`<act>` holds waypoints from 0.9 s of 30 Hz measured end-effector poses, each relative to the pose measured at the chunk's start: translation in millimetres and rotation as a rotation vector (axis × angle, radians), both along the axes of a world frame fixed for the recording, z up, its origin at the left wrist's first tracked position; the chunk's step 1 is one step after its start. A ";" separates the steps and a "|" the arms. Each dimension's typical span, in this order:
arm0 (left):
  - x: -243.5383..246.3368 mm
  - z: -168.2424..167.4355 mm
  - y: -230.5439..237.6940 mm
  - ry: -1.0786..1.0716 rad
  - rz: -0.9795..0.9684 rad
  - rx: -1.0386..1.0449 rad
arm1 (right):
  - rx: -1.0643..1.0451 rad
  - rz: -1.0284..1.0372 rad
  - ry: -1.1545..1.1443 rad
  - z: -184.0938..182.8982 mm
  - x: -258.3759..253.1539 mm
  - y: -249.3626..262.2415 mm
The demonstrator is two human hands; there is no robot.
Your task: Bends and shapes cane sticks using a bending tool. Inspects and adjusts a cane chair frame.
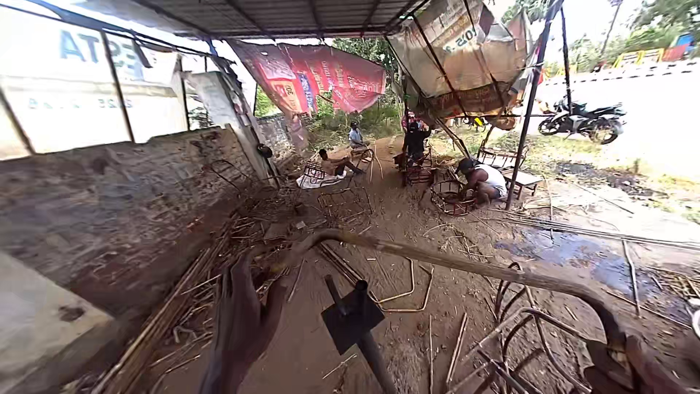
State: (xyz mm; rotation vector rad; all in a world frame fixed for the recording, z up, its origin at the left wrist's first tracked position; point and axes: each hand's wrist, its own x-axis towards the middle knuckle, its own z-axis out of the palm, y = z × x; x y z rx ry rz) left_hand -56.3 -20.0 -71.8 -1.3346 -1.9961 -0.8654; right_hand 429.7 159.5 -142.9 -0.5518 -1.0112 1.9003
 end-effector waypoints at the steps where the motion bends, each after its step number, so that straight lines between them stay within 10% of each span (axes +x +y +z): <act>1: -7.6 -4.3 7.8 -0.088 -0.099 -0.120 | -0.021 0.032 -0.032 -4.2 24.7 10.8; 4: 6.3 -60.6 61.3 -0.556 -0.503 -0.351 | -0.071 -0.067 -0.128 -34.3 89.2 38.6; 9: 97.4 -188.3 138.1 -1.134 -0.535 -0.443 | 0.080 -0.425 -1.146 -151.2 201.3 28.2; 13: 161.4 -295.9 184.5 -1.311 -0.502 -0.720 | -0.180 -0.526 -1.656 -227.5 253.5 -40.0; 19: 203.0 -434.0 213.5 -1.098 -0.411 -1.020 | -0.408 -0.433 -1.575 -356.1 298.7 -85.9; 27: 234.4 -486.0 237.0 -0.980 -0.173 -1.080 | -0.486 -0.213 -1.569 -460.3 317.6 -10.5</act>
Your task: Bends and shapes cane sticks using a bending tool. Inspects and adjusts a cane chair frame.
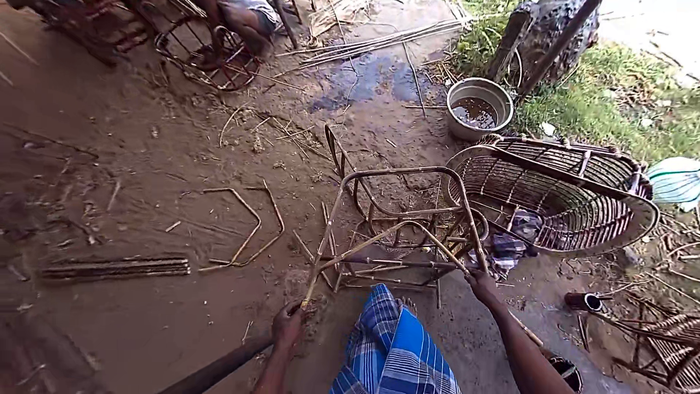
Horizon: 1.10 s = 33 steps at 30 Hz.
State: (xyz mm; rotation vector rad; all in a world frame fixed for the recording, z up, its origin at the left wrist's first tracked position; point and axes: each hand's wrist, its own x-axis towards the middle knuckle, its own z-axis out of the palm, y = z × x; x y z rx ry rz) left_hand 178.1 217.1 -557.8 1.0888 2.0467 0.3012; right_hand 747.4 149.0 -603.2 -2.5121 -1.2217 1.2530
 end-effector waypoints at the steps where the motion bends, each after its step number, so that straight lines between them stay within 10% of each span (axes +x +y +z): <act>1: 6.1 -0.8 5.1 0.017 0.017 -0.016 | -0.006 0.021 -0.006 -8.7 2.0 9.9; 33: 39.2 -0.7 46.9 0.226 0.072 -0.152 | -0.100 0.100 0.074 -60.1 30.2 82.5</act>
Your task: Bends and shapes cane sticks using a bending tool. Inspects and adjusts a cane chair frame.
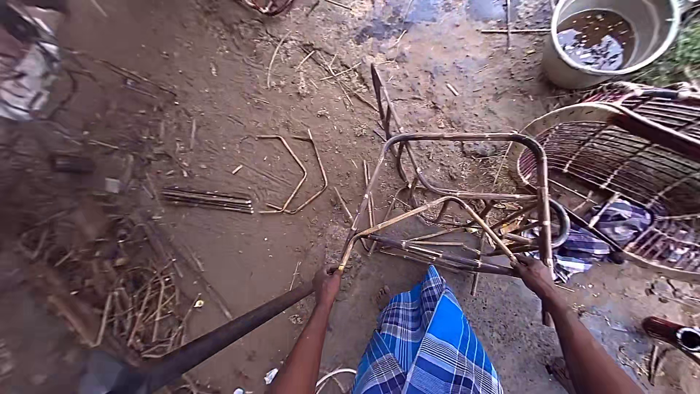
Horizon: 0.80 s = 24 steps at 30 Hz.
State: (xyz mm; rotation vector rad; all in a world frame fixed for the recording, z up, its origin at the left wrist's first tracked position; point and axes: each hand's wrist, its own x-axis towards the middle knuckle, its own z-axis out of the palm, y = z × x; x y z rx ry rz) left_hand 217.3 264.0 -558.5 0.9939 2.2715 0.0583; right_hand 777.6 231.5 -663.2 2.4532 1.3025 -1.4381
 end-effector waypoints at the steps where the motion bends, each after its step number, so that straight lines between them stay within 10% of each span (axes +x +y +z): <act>1: -3.2 -1.4 0.8 -0.002 -0.002 -0.010 | 0.016 -0.006 0.012 -4.0 0.7 -1.0; 24: -20.5 -16.6 -0.9 -0.114 -0.068 0.043 | -0.002 -0.064 0.053 -11.1 8.4 -4.7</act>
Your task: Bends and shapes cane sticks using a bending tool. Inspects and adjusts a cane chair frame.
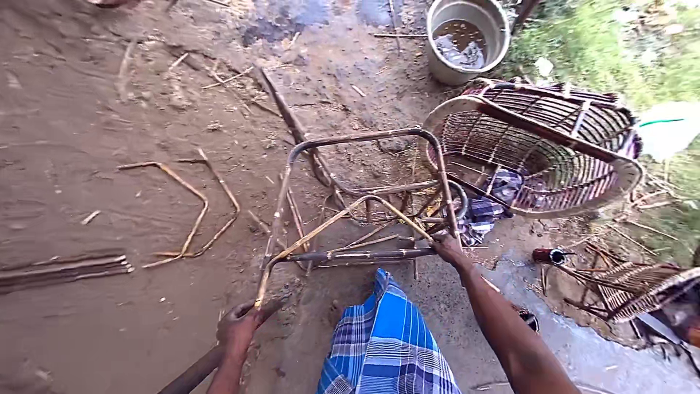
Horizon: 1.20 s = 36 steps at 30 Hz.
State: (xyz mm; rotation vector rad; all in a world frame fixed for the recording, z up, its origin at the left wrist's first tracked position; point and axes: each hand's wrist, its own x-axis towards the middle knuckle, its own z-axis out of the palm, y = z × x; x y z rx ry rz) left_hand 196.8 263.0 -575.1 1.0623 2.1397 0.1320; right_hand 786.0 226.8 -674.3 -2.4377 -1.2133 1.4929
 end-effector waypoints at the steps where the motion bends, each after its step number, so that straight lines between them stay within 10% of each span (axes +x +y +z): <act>1: 0.8 -0.8 0.1 -0.007 0.005 -0.002 | -0.003 0.002 0.011 3.8 0.1 1.1; 11: 19.3 40.6 10.6 -0.198 0.208 0.100 | 0.125 -0.074 0.038 29.9 -5.7 4.2; 15: 60.3 155.7 28.5 -0.417 0.282 0.621 | 0.536 -0.139 -0.130 146.4 -45.3 59.8; 18: 132.5 240.8 31.7 -0.519 0.222 0.870 | 0.828 0.027 0.175 276.7 -113.2 79.6; 21: 216.6 273.4 15.7 -0.533 -0.155 0.945 | 0.977 0.127 0.650 363.2 -194.0 73.4; 23: 244.2 285.3 6.0 -0.441 -0.496 0.944 | 1.096 -0.151 0.719 381.1 -219.8 67.7; 27: 175.3 311.1 22.5 0.094 -0.470 1.186 | 0.998 -0.504 0.945 383.7 -135.3 46.9; 30: 54.4 293.8 62.7 0.523 -0.272 0.891 | 0.771 -0.501 1.080 355.5 -47.9 5.3; 36: -30.8 163.0 52.0 -0.068 -0.397 0.125 | 0.340 -0.692 0.848 222.4 15.0 -63.1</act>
